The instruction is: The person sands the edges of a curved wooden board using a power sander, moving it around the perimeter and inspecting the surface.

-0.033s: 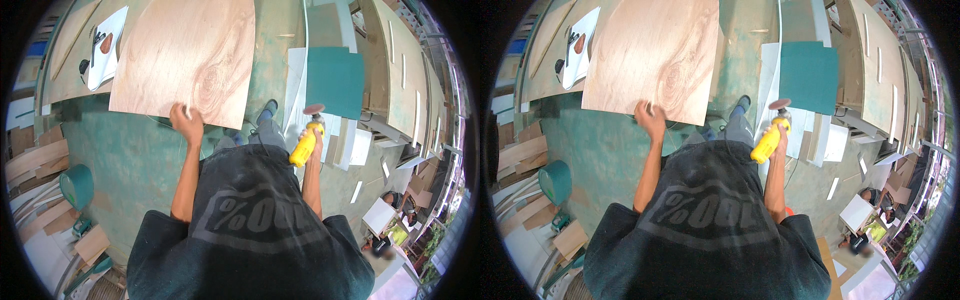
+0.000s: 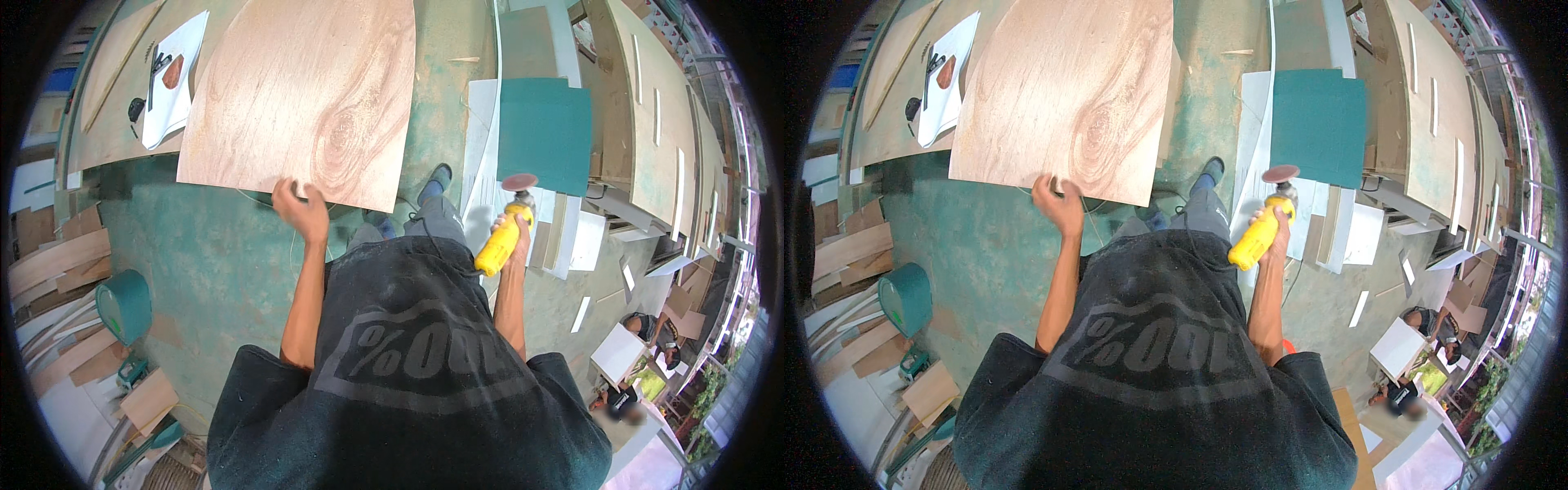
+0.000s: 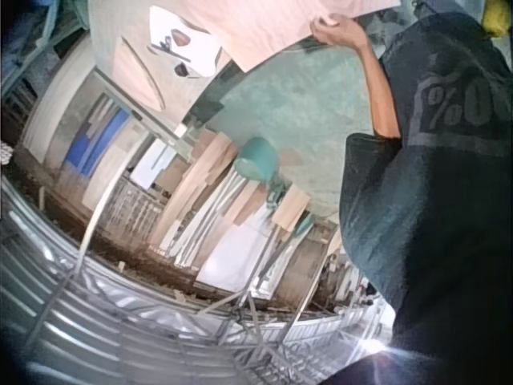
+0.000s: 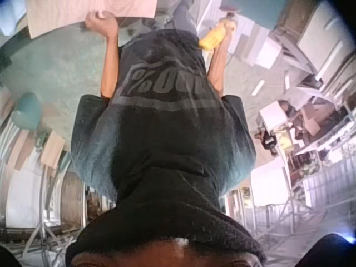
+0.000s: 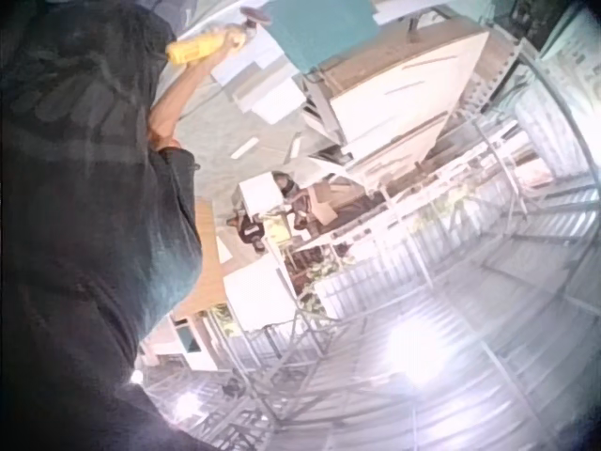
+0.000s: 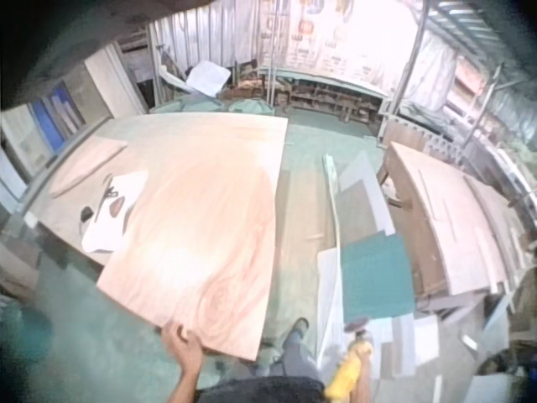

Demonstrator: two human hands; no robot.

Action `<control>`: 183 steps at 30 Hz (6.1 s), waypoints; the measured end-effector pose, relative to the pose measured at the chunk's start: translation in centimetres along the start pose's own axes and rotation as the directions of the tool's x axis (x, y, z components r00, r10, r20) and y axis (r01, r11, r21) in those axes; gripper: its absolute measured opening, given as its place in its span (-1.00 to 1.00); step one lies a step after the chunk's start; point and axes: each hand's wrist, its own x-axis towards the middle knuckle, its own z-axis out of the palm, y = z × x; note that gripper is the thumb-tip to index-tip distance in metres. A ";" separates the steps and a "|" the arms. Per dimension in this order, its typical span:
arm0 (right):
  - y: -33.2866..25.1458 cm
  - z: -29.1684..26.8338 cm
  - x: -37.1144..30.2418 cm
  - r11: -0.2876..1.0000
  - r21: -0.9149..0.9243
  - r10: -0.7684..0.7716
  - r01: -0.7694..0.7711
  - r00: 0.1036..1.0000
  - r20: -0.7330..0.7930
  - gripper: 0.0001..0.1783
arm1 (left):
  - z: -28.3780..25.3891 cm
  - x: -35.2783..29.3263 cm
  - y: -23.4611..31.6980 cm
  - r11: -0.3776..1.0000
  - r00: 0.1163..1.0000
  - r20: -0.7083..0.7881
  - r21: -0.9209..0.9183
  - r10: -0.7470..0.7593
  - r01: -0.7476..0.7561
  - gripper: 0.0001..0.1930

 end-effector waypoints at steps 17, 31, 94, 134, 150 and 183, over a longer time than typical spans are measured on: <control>-10.5 0.5 -5.1 0.919 0.115 -0.392 0.376 0.900 0.189 -0.10 | -2.5 6.0 7.2 -0.088 0.533 0.565 -0.734 -0.629 0.674 -0.46; -6.6 3.9 -4.0 0.922 0.062 -0.387 0.383 0.897 0.215 -0.12 | -10.8 20.9 25.5 -0.082 0.851 0.383 -0.921 -0.361 0.380 -0.56; -1.2 -6.0 -7.4 0.967 0.121 -0.193 0.225 0.954 -0.229 -0.22 | -3.2 -4.1 -2.9 0.145 0.398 0.845 -0.370 -0.358 0.918 -0.48; 0.6 -4.3 -9.0 0.952 0.185 -0.208 0.244 0.959 -0.194 -0.26 | 3.5 -0.5 2.3 0.273 0.357 0.829 -0.258 -0.430 0.927 -0.50; -1.8 10.2 -8.0 0.920 -0.116 -0.379 0.373 0.925 -0.028 -0.53 | -1.3 -10.1 28.4 0.746 -0.275 0.923 -0.020 0.270 0.666 -0.53; -2.5 13.2 -2.7 0.953 -0.256 -0.188 0.161 0.979 -0.083 -0.54 | 1.4 -9.6 30.9 0.808 -0.114 0.990 0.003 0.079 0.589 -0.56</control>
